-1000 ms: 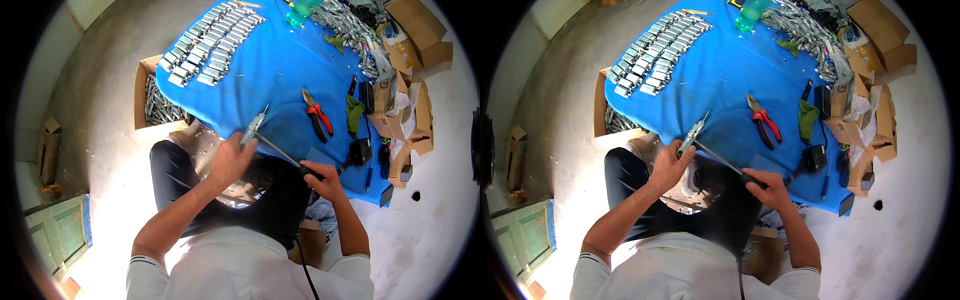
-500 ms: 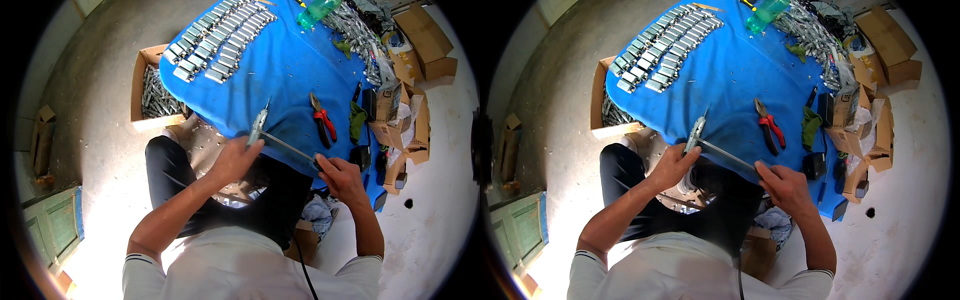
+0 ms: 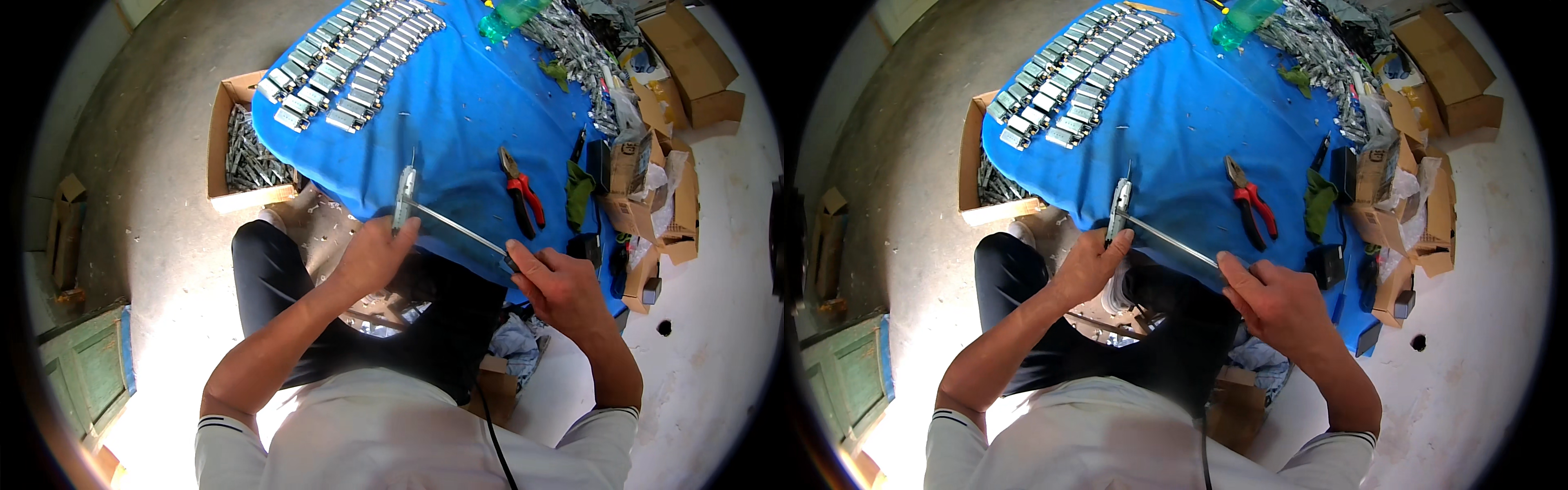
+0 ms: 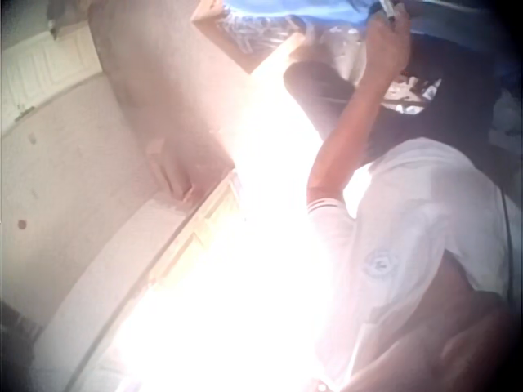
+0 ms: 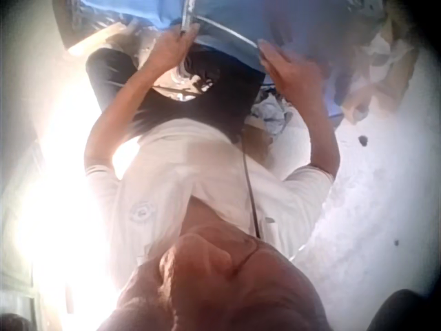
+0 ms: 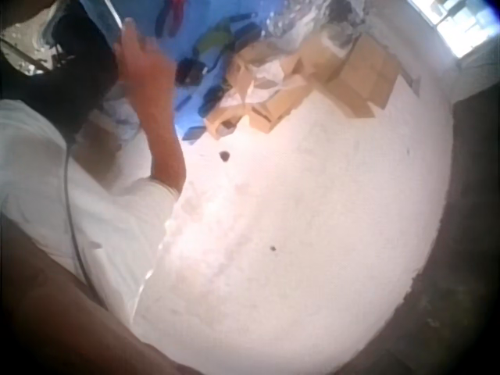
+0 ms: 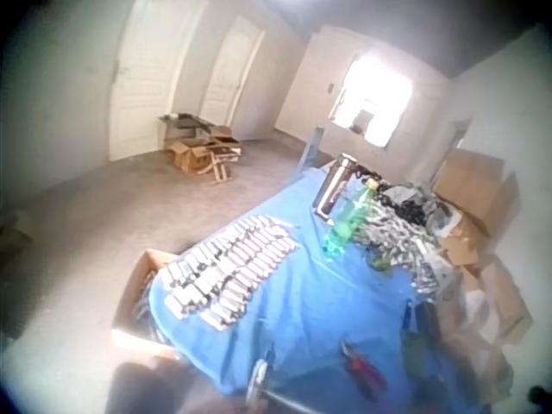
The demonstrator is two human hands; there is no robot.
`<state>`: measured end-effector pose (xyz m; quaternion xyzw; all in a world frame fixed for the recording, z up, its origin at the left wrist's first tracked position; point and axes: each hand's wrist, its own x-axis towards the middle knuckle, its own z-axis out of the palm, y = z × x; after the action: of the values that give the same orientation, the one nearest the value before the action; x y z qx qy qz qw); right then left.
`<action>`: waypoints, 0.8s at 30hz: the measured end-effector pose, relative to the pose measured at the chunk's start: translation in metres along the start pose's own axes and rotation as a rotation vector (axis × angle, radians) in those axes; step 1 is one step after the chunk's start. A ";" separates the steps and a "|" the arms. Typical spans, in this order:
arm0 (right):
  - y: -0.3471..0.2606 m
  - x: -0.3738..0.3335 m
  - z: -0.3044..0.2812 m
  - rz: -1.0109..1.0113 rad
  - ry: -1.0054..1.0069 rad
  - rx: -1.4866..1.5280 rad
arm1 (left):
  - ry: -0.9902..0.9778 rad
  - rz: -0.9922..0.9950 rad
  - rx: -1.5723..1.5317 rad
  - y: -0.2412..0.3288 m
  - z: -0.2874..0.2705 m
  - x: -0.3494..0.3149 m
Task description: The person uses a screwdriver to tighten screws on small metal lock bodies held in their left hand. They place the finished locks in a row on a blue cloth-covered table and pick up new lock bodies to continue the process.
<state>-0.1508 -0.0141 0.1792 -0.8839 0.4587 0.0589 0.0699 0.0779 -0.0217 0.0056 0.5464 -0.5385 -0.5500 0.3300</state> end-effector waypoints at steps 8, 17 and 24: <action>0.023 0.004 0.006 -0.016 -0.009 0.151 | -0.001 -0.010 0.044 -0.001 0.001 0.002; 0.002 0.026 -0.056 -0.101 -0.193 -0.060 | -0.259 -0.115 -0.150 0.007 -0.018 -0.008; 0.026 0.049 -0.059 -0.149 -0.280 0.202 | -0.193 -0.104 -0.166 -0.002 -0.012 -0.004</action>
<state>-0.1418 -0.0792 0.2271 -0.8871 0.3814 0.1296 0.2256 0.0900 -0.0204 0.0068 0.4891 -0.4912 -0.6590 0.2917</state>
